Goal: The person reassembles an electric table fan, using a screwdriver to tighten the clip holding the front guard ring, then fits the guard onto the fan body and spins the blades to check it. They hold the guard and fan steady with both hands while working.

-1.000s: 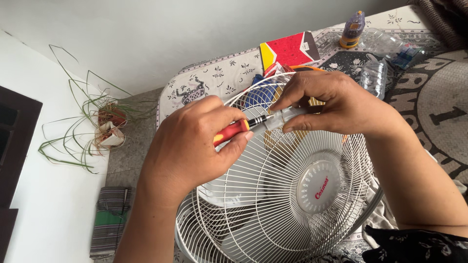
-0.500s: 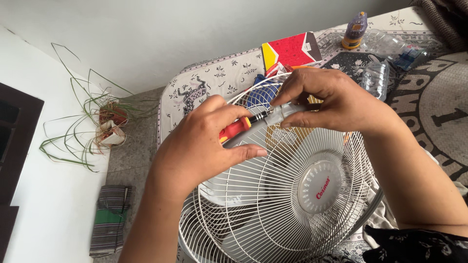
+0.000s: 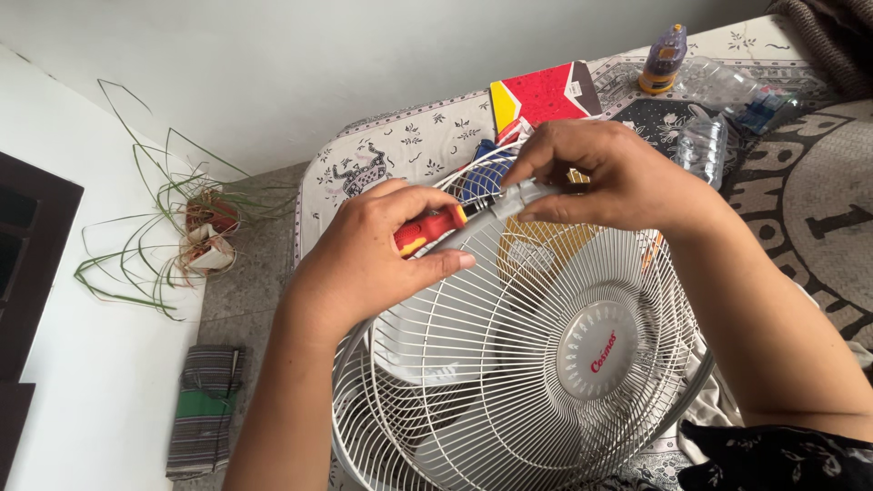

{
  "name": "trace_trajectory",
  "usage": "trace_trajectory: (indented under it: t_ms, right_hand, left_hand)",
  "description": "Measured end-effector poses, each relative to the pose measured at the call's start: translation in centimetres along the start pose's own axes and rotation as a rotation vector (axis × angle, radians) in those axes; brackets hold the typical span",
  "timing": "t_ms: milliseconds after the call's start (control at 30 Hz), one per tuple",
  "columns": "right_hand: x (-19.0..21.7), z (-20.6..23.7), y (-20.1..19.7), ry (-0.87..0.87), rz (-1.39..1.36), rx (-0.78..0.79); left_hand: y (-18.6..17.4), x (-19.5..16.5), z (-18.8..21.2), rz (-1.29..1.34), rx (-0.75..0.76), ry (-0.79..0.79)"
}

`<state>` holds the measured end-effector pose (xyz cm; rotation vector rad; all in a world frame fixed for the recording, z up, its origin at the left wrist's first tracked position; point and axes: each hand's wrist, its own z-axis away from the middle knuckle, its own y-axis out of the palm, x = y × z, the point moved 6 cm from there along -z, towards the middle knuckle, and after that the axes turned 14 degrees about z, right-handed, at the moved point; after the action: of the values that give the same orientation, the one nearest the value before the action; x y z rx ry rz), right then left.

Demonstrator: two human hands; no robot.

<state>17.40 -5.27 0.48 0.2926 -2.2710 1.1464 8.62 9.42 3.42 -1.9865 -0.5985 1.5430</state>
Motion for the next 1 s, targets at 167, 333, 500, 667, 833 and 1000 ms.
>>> trace_trajectory:
  t_ms: [167, 333, 500, 667, 833, 1000]
  right_hand:
    - [-1.6, -1.1, 0.7, 0.047, -0.016, 0.025]
    - [-3.0, -2.4, 1.6, 0.020, -0.178, 0.051]
    - [-4.5, -2.8, 2.2, 0.080, -0.274, 0.101]
    - [-4.8, -2.3, 2.2, 0.098, -0.250, 0.091]
    - [-4.6, -2.3, 2.0, 0.098, -0.200, 0.071]
    - [-4.5, -2.1, 1.9, 0.103, -0.194, 0.059]
  left_hand:
    - [-0.1, 1.3, -0.4, 0.038, -0.037, -0.009]
    - [-0.6, 2.9, -1.4, 0.043, -0.083, -0.156]
    - [-0.8, 3.7, -1.8, 0.034, -0.091, -0.257]
    - [-0.6, 4.3, -1.5, 0.141, -0.066, -0.245]
    - [-0.7, 4.6, -1.3, 0.354, -0.077, -0.158]
    - [-2.3, 4.8, -0.4, 0.119, -0.162, -0.139]
